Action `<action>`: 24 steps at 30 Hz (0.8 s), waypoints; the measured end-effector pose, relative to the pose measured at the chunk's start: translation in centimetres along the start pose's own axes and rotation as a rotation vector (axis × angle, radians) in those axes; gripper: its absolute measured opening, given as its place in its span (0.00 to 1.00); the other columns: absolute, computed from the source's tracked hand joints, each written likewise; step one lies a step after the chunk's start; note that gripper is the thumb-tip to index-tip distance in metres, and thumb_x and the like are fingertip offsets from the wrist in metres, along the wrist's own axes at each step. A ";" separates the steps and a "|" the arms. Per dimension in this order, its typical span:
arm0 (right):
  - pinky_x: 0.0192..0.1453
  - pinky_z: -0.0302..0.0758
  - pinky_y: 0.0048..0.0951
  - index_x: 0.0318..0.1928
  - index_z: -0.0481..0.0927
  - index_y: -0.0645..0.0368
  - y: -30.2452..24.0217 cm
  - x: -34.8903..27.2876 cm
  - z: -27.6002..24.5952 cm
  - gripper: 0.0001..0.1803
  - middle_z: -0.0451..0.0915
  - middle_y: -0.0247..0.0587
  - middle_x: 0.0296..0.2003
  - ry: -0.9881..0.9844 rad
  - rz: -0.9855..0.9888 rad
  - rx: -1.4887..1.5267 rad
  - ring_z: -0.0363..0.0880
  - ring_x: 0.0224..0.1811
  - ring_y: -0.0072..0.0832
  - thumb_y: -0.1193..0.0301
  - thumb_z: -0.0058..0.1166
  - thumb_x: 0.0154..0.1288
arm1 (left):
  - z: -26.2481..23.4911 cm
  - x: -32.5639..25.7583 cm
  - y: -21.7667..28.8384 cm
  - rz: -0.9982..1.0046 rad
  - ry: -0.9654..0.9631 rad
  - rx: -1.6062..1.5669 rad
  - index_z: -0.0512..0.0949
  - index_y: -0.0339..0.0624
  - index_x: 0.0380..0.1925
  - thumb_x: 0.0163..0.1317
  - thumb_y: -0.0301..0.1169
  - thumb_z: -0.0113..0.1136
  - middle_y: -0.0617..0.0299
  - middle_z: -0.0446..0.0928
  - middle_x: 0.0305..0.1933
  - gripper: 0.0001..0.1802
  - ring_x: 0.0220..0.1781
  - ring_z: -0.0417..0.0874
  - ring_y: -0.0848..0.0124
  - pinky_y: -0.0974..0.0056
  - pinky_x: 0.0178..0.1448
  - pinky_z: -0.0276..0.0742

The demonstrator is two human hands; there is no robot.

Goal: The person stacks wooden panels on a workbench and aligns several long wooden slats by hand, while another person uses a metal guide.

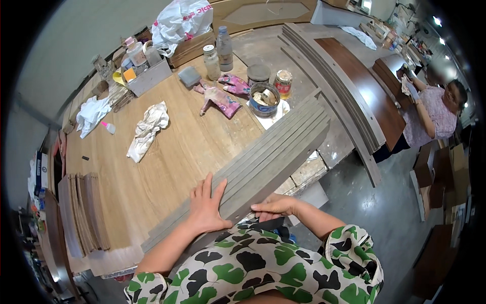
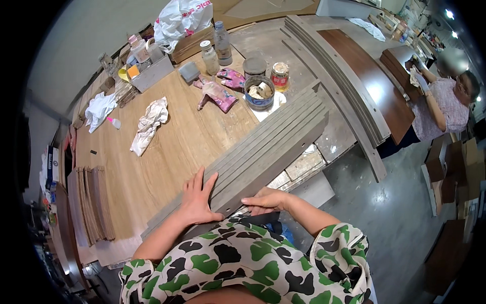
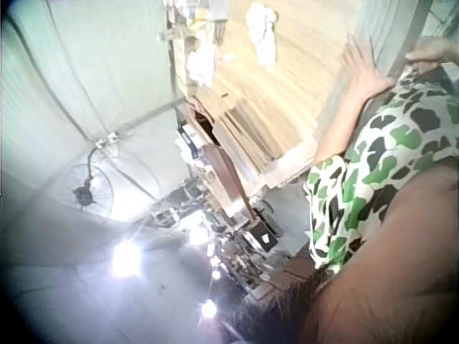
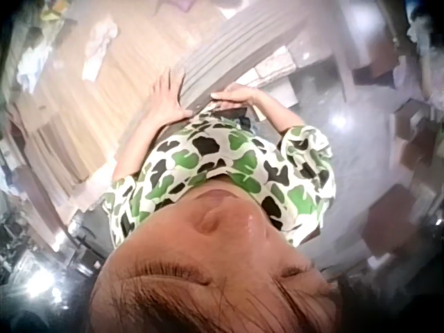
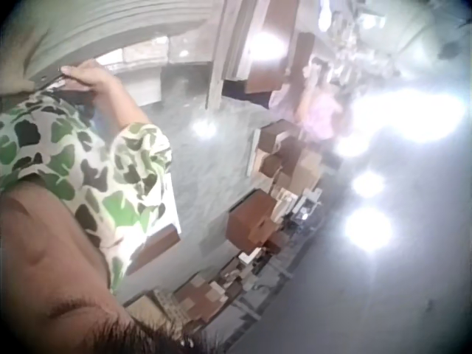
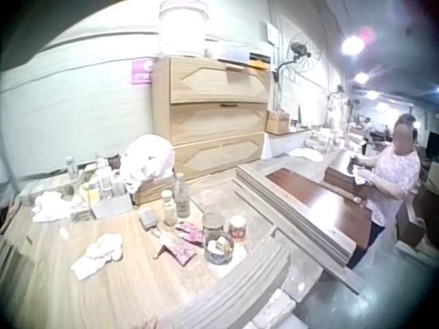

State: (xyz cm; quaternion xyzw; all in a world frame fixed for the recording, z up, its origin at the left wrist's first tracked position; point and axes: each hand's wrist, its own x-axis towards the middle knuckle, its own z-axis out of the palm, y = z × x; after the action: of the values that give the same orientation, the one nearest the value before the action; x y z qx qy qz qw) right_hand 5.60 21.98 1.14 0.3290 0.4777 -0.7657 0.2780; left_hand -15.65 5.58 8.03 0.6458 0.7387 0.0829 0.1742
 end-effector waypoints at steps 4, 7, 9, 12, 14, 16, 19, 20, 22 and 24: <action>0.33 0.82 0.26 0.39 0.80 0.67 -1.0 -4.9 -5.8 0.29 0.84 0.47 0.32 0.220 -0.077 -0.068 0.84 0.30 0.29 0.47 0.53 0.66 | 0.2 0.4 1.5 -0.091 -0.005 0.026 0.54 0.51 0.71 0.28 0.51 0.75 0.33 0.44 0.72 0.64 0.70 0.49 0.34 0.35 0.69 0.45; 0.28 0.80 0.25 0.38 0.80 0.63 -3.6 -10.0 -13.2 0.14 0.83 0.42 0.29 0.668 -0.537 0.099 0.82 0.26 0.26 0.63 0.53 0.68 | 0.9 0.0 2.4 -0.169 0.053 0.088 0.58 0.49 0.69 0.25 0.50 0.76 0.35 0.45 0.72 0.64 0.69 0.50 0.36 0.36 0.70 0.45; 0.27 0.76 0.22 0.37 0.80 0.60 -4.8 -11.3 -20.4 0.13 0.81 0.37 0.28 0.948 -0.813 0.182 0.79 0.24 0.22 0.62 0.52 0.69 | 1.4 0.0 2.5 -0.154 0.079 0.116 0.59 0.50 0.69 0.25 0.49 0.76 0.35 0.46 0.72 0.63 0.70 0.50 0.36 0.34 0.70 0.44; 0.42 0.73 0.24 0.48 0.80 0.63 -7.6 -11.1 -29.1 0.19 0.81 0.36 0.35 1.413 -0.854 -0.128 0.77 0.38 0.19 0.59 0.51 0.71 | 1.3 0.0 2.9 -0.130 0.114 0.061 0.60 0.51 0.68 0.25 0.48 0.76 0.35 0.47 0.72 0.62 0.70 0.50 0.37 0.34 0.70 0.44; 0.60 0.69 0.28 0.55 0.75 0.67 -11.1 -8.4 -32.0 0.24 0.80 0.46 0.49 1.513 -0.936 -0.525 0.76 0.52 0.29 0.57 0.48 0.72 | 1.6 -0.9 2.9 -0.181 0.142 0.039 0.60 0.51 0.68 0.25 0.48 0.76 0.36 0.47 0.72 0.62 0.70 0.51 0.37 0.34 0.70 0.44; 0.64 0.66 0.33 0.58 0.73 0.68 -9.8 -9.3 -40.3 0.27 0.77 0.47 0.55 1.558 -0.875 -0.907 0.73 0.58 0.33 0.56 0.44 0.73 | 1.8 -0.8 2.9 -0.096 0.186 0.019 0.60 0.51 0.69 0.25 0.48 0.75 0.37 0.47 0.73 0.62 0.71 0.51 0.38 0.34 0.71 0.43; 0.67 0.63 0.34 0.59 0.73 0.66 -11.8 -5.4 -40.3 0.26 0.75 0.50 0.57 1.244 -0.741 -0.686 0.71 0.60 0.36 0.58 0.38 0.74 | 2.7 -2.1 1.9 -0.181 0.254 -0.112 0.57 0.53 0.70 0.27 0.52 0.74 0.37 0.46 0.74 0.63 0.73 0.50 0.38 0.34 0.72 0.40; 0.66 0.64 0.35 0.58 0.74 0.67 -10.1 -5.3 -41.9 0.27 0.75 0.52 0.56 1.306 -0.723 -0.902 0.72 0.59 0.38 0.57 0.39 0.73 | 2.5 -2.6 1.7 -0.294 0.259 -0.104 0.57 0.53 0.70 0.27 0.52 0.74 0.37 0.46 0.74 0.63 0.73 0.50 0.38 0.34 0.72 0.40; 0.63 0.66 0.34 0.54 0.76 0.68 -11.2 -4.7 -37.2 0.27 0.77 0.53 0.53 1.174 -0.705 -0.646 0.73 0.55 0.39 0.55 0.44 0.72 | 2.4 -4.1 1.8 -0.280 0.227 -0.045 0.54 0.53 0.72 0.29 0.58 0.72 0.38 0.45 0.74 0.65 0.74 0.48 0.39 0.34 0.73 0.37; 0.55 0.68 0.31 0.47 0.77 0.69 -11.7 -5.5 -34.2 0.24 0.79 0.49 0.43 1.044 -0.709 -0.793 0.73 0.46 0.34 0.56 0.46 0.72 | 2.0 -5.8 2.4 -0.407 0.214 -0.012 0.53 0.53 0.72 0.30 0.60 0.71 0.39 0.45 0.74 0.66 0.74 0.47 0.40 0.34 0.73 0.36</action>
State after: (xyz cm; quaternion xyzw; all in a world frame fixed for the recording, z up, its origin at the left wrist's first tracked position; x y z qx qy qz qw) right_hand 8.53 58.42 0.65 0.3512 0.8654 -0.3238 -0.1511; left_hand -12.08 0.08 7.86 0.4701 0.8674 0.1185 0.1121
